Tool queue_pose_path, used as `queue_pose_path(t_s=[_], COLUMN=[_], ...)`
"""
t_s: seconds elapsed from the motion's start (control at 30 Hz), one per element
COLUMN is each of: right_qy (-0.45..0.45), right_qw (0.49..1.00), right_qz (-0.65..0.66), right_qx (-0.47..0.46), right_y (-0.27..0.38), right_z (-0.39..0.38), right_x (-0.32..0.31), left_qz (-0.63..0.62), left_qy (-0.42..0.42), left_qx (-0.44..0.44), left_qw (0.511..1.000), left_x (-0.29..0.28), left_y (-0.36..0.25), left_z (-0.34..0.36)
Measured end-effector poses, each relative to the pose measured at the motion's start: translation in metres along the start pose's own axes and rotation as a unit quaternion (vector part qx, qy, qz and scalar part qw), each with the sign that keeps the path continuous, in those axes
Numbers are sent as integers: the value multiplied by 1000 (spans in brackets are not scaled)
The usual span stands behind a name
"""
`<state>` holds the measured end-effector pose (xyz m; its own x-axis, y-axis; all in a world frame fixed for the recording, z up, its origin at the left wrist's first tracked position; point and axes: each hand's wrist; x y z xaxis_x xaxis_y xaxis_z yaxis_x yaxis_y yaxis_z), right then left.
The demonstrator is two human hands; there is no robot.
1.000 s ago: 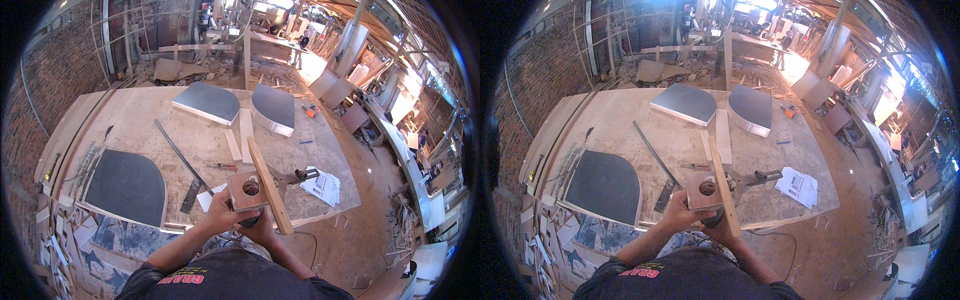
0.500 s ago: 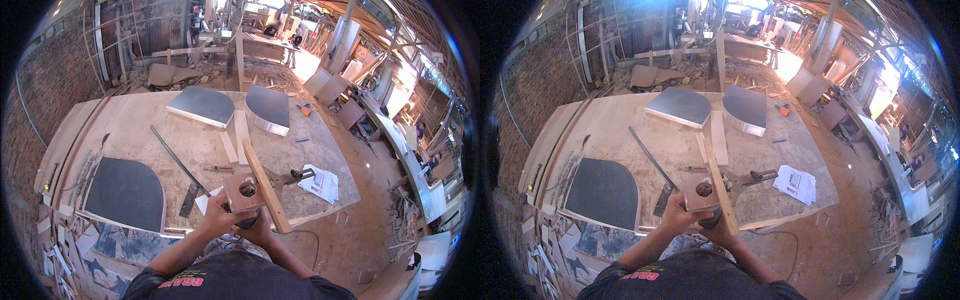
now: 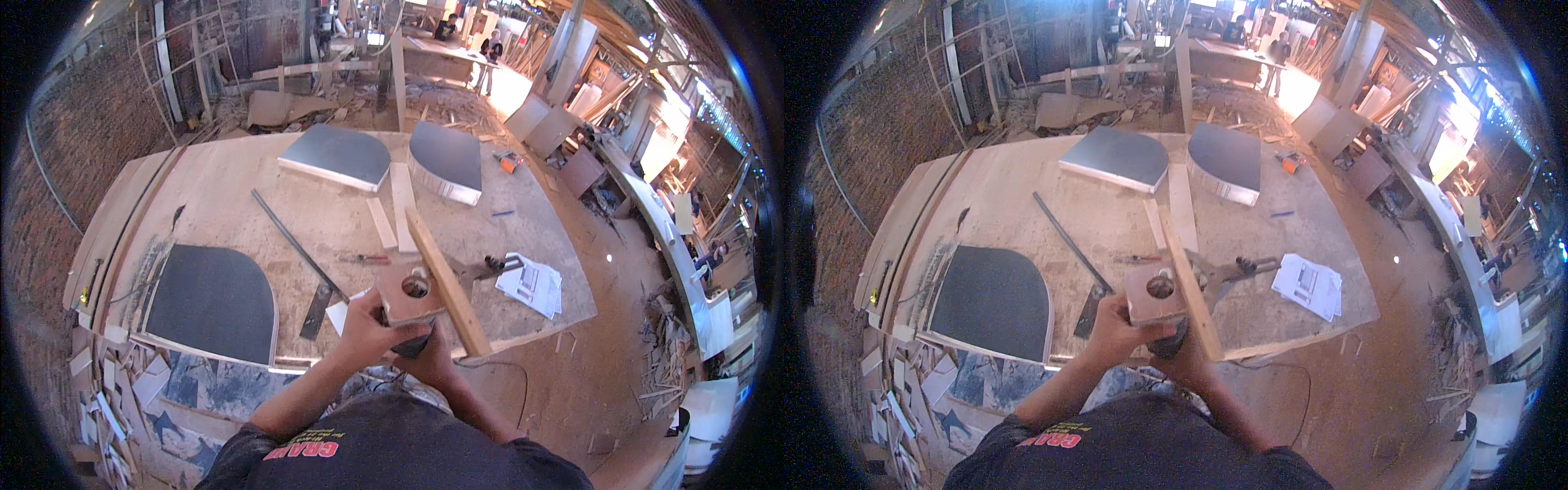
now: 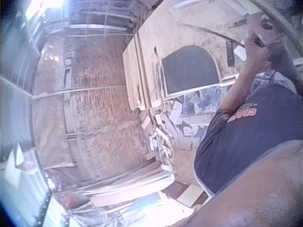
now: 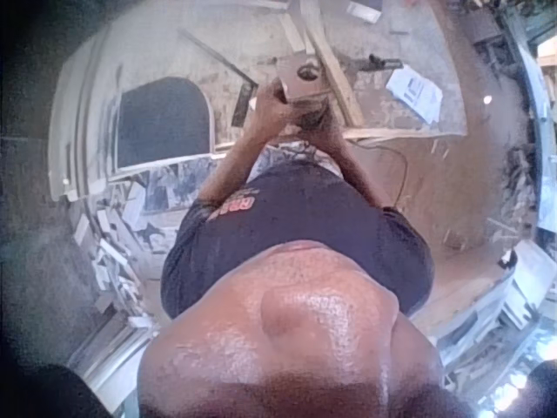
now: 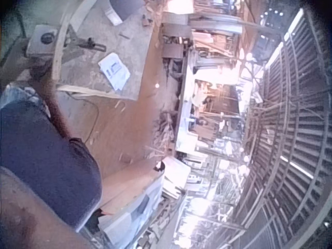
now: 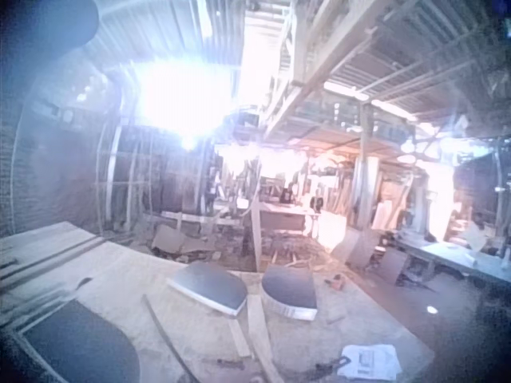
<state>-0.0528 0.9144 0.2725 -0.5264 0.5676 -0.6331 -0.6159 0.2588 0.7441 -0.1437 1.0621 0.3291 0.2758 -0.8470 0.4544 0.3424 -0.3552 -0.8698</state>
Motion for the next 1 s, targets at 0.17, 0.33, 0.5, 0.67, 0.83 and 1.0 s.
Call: queue_pose_path(t_s=[0.17, 0.33, 0.5, 0.67, 0.83, 1.0], right_qy=[-13, -63, -7, -13, -5, -43], right_qw=[1000, 998, 997, 997, 996, 997], right_qz=[1, 24, 19, 18, 9, -10], right_qx=[26, 17, 70, 68, 84, 60], right_y=[-12, -9, 7, 1, 1, 9], right_z=[7, 16, 22, 22, 22, 24], right_x=[3, 6, -5, -3, -2, -3], left_qz=[23, 7, 17, 11, 0, -34], left_qy=[25, 21, 13, 4, -17, -33], left_qx=[18, 39, 42, 37, 16, 0], left_qw=[999, 999, 999, 999, 1000, 999], left_x=[-1, -2, -2, -5, -5, -6], left_y=[-3, -2, -7, 0, 0, 0], left_z=[15, 32, 40, 44, 45, 45])
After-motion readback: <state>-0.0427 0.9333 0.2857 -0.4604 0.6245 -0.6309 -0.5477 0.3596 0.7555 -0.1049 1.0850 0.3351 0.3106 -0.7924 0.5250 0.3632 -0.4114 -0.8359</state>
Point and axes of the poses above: each hand's wrist, its own z-axis towards the middle knuckle, its own x-axis out of the palm, y = z × x, and after that the axes turned 15 degrees about -z, right-handed
